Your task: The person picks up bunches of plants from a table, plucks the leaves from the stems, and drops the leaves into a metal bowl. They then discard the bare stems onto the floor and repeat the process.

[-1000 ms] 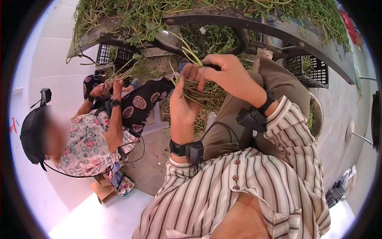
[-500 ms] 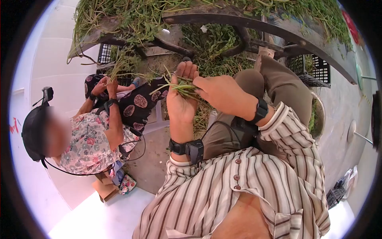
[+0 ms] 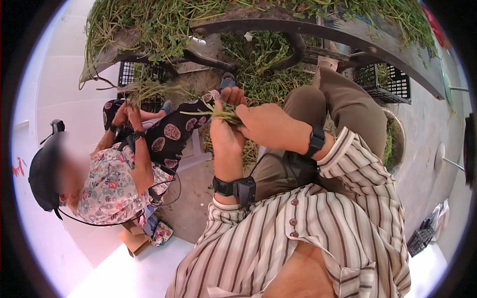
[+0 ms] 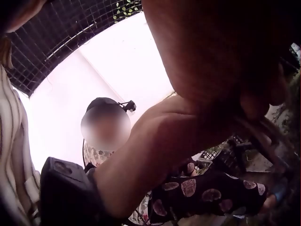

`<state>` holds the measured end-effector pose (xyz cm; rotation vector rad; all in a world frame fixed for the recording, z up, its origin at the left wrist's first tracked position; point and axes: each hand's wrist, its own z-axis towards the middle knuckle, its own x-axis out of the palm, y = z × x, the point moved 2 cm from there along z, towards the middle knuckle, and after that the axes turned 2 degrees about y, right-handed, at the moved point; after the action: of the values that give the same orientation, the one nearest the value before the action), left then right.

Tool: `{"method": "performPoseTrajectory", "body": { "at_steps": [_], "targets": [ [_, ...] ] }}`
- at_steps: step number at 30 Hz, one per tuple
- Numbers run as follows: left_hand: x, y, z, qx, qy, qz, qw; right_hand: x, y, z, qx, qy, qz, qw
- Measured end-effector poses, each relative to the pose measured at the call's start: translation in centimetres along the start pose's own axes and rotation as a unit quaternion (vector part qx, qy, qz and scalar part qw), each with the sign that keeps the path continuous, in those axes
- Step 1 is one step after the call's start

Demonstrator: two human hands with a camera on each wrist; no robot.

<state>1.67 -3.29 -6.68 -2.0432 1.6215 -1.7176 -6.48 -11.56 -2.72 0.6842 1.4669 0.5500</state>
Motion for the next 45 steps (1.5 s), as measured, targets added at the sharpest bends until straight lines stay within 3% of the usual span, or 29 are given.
{"method": "performPoseTrajectory", "body": {
  "at_steps": [5,7,9,11,13,15,18,20,23,26,28,32,35,37,39,41,42,43,44,45],
  "targets": [
    [0.1,0.0,-0.4,-0.011,0.011,0.01,1.0,0.0,-0.1,-0.1,0.024,0.014,-0.002,1.0],
    [0.4,-0.2,-0.7,-0.023,0.015,-0.007,1.0,-0.2,-0.9,0.2,-0.005,-0.074,0.075,0.994],
    [0.9,-0.5,-1.1,-0.034,0.022,-0.027,0.999,-0.6,-1.6,0.6,-0.009,-0.083,0.125,0.989],
    [1.3,-1.0,-1.6,-0.064,0.088,-0.001,0.994,-1.2,-2.0,0.9,-0.016,-0.09,0.173,0.981],
    [0.2,-0.9,-1.2,-0.059,0.105,-0.005,0.993,-1.7,-2.3,1.2,0.056,-0.018,0.368,0.928],
    [-0.1,-0.8,-1.1,-0.055,0.122,-0.01,0.991,-2.4,-1.9,1.1,0.069,-0.021,0.38,0.922],
    [0.1,-0.9,-1.2,-0.045,0.069,-0.005,0.997,-2.7,-1.7,0.9,0.093,0.005,0.449,0.889],
    [0.0,-1.2,-1.5,-0.041,0.034,-0.012,0.998,-2.6,-1.6,0.8,0.147,0.039,0.533,0.832],
    [-0.4,-1.3,-1.8,-0.007,0.03,0.055,0.998,-3.4,-0.6,0.4,0.157,0.043,0.558,0.814],
    [-0.9,-1.6,-2.1,-0.039,0.085,0.015,0.995,-2.8,-1.5,0.4,0.127,0.036,0.568,0.813],
    [-0.8,-1.9,-2.1,-0.036,0.05,0.037,0.997,-2.7,-2.2,0.3,0.11,0.012,0.572,0.813],
    [-3.0,-2.2,-1.8,-0.057,0.094,-0.047,0.993,-5.9,-1.8,-1.2,0.046,-0.037,0.568,0.821],
    [-4.6,-2.9,-1.8,-0.055,0.095,-0.034,0.993,-8.8,-0.8,-3.8,0.064,-0.065,0.594,0.799],
    [-5.9,-3.0,-1.6,-0.045,0.1,0.001,0.994,-9.0,-1.4,-5.7,0.067,-0.1,0.568,0.814],
    [-6.5,-3.2,-1.8,-0.035,0.102,0.039,0.993,-9.8,-1.3,-8.9,0.075,-0.158,0.672,0.72],
    [-6.5,-3.0,-1.9,-0.01,0.064,0.139,0.988,-11.3,-0.8,-12.8,0.122,-0.272,0.545,0.784],
    [-5.8,-2.8,-2.1,-0.013,0.07,0.138,0.988,-12.1,-1.5,-14.8,0.05,-0.332,0.306,0.891],
    [-5.0,-2.7,-2.6,0.008,0.038,0.217,0.975,-12.5,-2.0,-17.0,-0.025,-0.364,0.043,0.93],
    [-4.4,-2.5,-2.8,0.03,0.007,0.294,0.955,-12.6,-2.7,-19.5,0.031,-0.377,0.101,0.92],
    [-4.2,-2.2,-2.7,0.03,0.012,0.292,0.956,-12.6,-3.1,-21.8,0.086,-0.387,0.158,0.904]
  ]
}}
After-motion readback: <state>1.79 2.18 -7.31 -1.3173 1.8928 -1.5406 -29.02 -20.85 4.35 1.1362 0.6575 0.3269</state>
